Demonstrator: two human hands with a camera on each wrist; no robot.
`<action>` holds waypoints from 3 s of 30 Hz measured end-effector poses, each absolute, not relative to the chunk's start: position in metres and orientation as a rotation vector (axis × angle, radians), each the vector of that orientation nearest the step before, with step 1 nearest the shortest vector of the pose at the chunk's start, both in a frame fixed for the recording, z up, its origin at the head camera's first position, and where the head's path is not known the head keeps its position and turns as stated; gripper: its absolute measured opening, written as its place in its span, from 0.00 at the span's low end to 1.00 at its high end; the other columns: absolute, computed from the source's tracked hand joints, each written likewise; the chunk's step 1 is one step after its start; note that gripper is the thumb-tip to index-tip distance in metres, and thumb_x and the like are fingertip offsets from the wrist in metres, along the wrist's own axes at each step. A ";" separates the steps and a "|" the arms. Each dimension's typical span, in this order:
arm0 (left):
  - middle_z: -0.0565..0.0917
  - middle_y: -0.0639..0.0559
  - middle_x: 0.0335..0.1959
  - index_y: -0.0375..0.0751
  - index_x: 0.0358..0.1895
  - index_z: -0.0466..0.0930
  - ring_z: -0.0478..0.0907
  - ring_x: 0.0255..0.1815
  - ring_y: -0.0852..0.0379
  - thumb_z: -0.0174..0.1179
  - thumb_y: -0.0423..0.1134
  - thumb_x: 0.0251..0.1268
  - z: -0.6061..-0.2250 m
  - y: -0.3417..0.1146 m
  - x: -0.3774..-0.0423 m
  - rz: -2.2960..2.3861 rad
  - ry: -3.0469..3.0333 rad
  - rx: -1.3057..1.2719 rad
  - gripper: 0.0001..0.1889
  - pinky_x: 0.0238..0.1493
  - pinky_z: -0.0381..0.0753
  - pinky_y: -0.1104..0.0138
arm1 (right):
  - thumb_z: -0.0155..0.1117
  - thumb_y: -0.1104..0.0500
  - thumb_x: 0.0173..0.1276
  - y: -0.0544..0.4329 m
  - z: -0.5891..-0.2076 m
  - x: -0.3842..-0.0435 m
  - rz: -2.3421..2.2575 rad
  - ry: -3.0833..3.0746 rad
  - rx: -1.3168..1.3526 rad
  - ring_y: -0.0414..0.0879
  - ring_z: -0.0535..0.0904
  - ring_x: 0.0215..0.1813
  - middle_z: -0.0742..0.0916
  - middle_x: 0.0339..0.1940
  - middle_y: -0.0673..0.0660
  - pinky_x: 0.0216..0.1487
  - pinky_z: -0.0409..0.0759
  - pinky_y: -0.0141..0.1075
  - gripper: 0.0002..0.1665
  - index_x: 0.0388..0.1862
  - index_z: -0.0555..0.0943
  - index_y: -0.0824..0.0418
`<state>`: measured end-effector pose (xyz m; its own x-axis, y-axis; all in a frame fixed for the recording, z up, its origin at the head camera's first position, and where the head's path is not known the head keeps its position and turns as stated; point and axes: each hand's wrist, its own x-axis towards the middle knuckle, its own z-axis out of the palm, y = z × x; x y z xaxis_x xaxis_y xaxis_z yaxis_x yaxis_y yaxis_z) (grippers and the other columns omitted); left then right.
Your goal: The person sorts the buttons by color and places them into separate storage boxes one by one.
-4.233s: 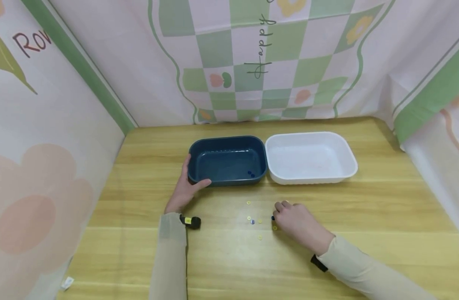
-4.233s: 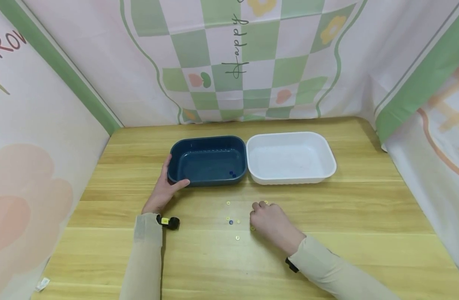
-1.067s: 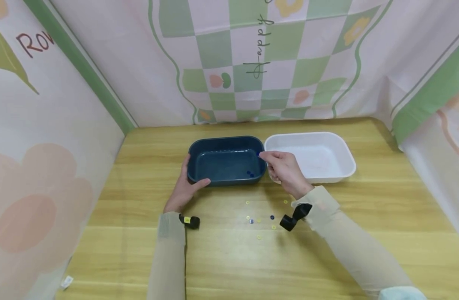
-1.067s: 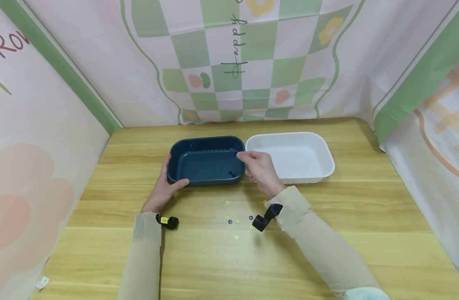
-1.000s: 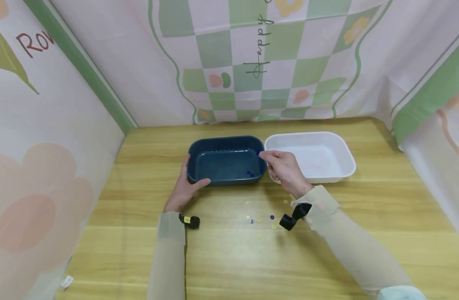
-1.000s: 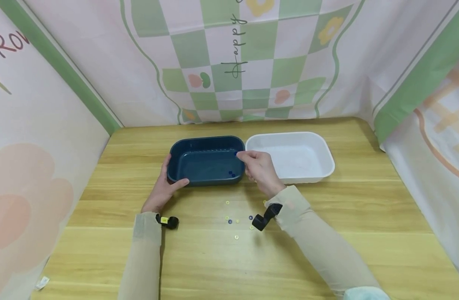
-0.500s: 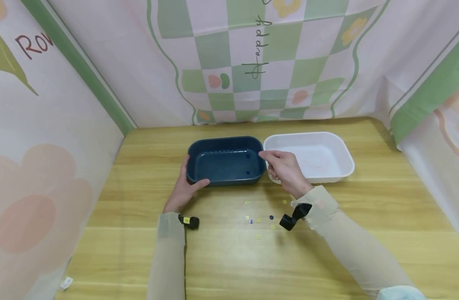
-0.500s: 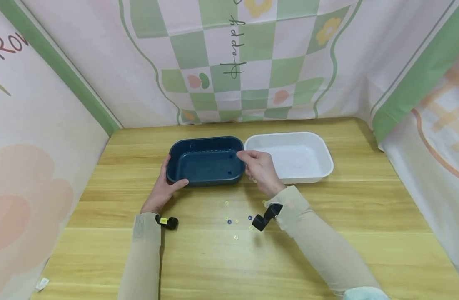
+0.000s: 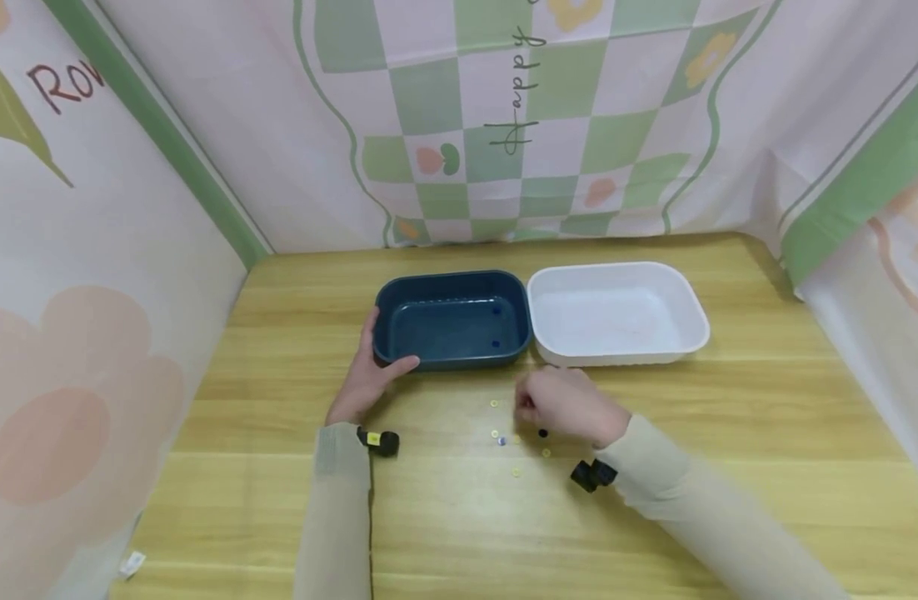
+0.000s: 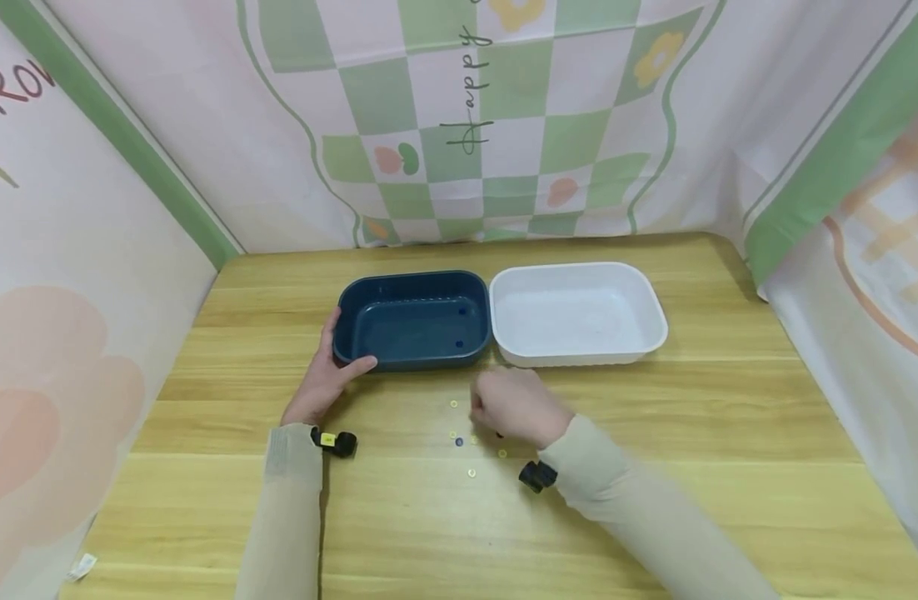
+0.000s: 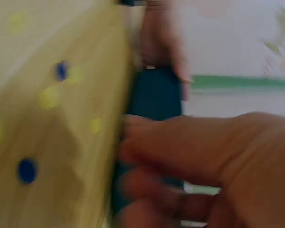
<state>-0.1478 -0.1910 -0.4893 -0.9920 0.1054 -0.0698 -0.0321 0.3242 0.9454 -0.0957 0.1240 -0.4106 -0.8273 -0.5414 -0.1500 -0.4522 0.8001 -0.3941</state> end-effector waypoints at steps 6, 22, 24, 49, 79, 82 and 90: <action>0.41 0.67 0.78 0.81 0.74 0.36 0.40 0.78 0.51 0.72 0.54 0.54 -0.491 -0.191 -0.147 1.768 2.463 0.062 0.55 0.72 0.46 0.43 | 0.62 0.69 0.52 0.123 -0.420 -0.079 -0.078 2.823 -0.894 0.46 0.71 0.20 0.75 0.15 0.51 0.20 0.76 0.45 0.13 0.15 0.71 0.56; 0.42 0.69 0.77 0.81 0.74 0.37 0.40 0.78 0.50 0.72 0.61 0.48 -0.494 -0.190 -0.145 1.772 2.470 0.099 0.57 0.72 0.46 0.42 | 0.71 0.67 0.52 0.127 -0.431 -0.052 0.236 2.924 -0.941 0.47 0.72 0.24 0.80 0.21 0.56 0.22 0.73 0.37 0.08 0.19 0.80 0.60; 0.42 0.69 0.77 0.80 0.74 0.37 0.40 0.78 0.50 0.72 0.62 0.47 -0.493 -0.190 -0.145 1.773 2.480 0.101 0.57 0.72 0.45 0.42 | 0.70 0.67 0.52 0.127 -0.434 -0.051 0.274 2.952 -0.976 0.47 0.73 0.25 0.80 0.22 0.56 0.22 0.72 0.37 0.08 0.19 0.80 0.60; 0.42 0.69 0.77 0.79 0.75 0.36 0.39 0.78 0.51 0.72 0.59 0.50 -0.490 -0.191 -0.148 1.782 2.476 0.108 0.56 0.72 0.45 0.42 | 0.71 0.68 0.49 0.133 -0.444 -0.055 0.279 3.023 -1.079 0.47 0.73 0.25 0.78 0.23 0.56 0.20 0.70 0.35 0.06 0.24 0.81 0.65; 0.41 0.69 0.77 0.79 0.75 0.36 0.38 0.78 0.52 0.72 0.59 0.50 -0.492 -0.194 -0.149 1.818 2.430 0.131 0.56 0.72 0.44 0.43 | 0.60 0.48 0.72 0.136 -0.415 -0.119 -1.554 2.529 -0.134 0.44 0.72 0.34 0.85 0.35 0.57 0.32 0.72 0.33 0.22 0.49 0.84 0.66; 0.41 0.68 0.77 0.78 0.75 0.37 0.38 0.78 0.51 0.72 0.58 0.51 -0.491 -0.193 -0.148 1.820 2.437 0.135 0.56 0.72 0.44 0.42 | 0.61 0.46 0.71 0.135 -0.413 -0.124 -1.711 2.384 -0.027 0.42 0.69 0.24 0.79 0.22 0.51 0.25 0.67 0.31 0.25 0.51 0.82 0.67; 0.41 0.69 0.77 0.81 0.74 0.36 0.39 0.78 0.52 0.72 0.58 0.51 -0.491 -0.192 -0.146 1.799 2.446 0.106 0.56 0.72 0.44 0.43 | 0.60 0.47 0.72 0.136 -0.409 -0.129 -1.926 2.164 0.074 0.40 0.61 0.17 0.68 0.15 0.48 0.19 0.59 0.31 0.29 0.57 0.77 0.71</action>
<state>-0.1458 -0.1922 -0.4906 -0.9922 0.1176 -0.0421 -0.0051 0.2984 0.9544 -0.1291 0.1357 -0.4094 -0.9692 -0.1225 -0.2134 0.1978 0.1281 -0.9718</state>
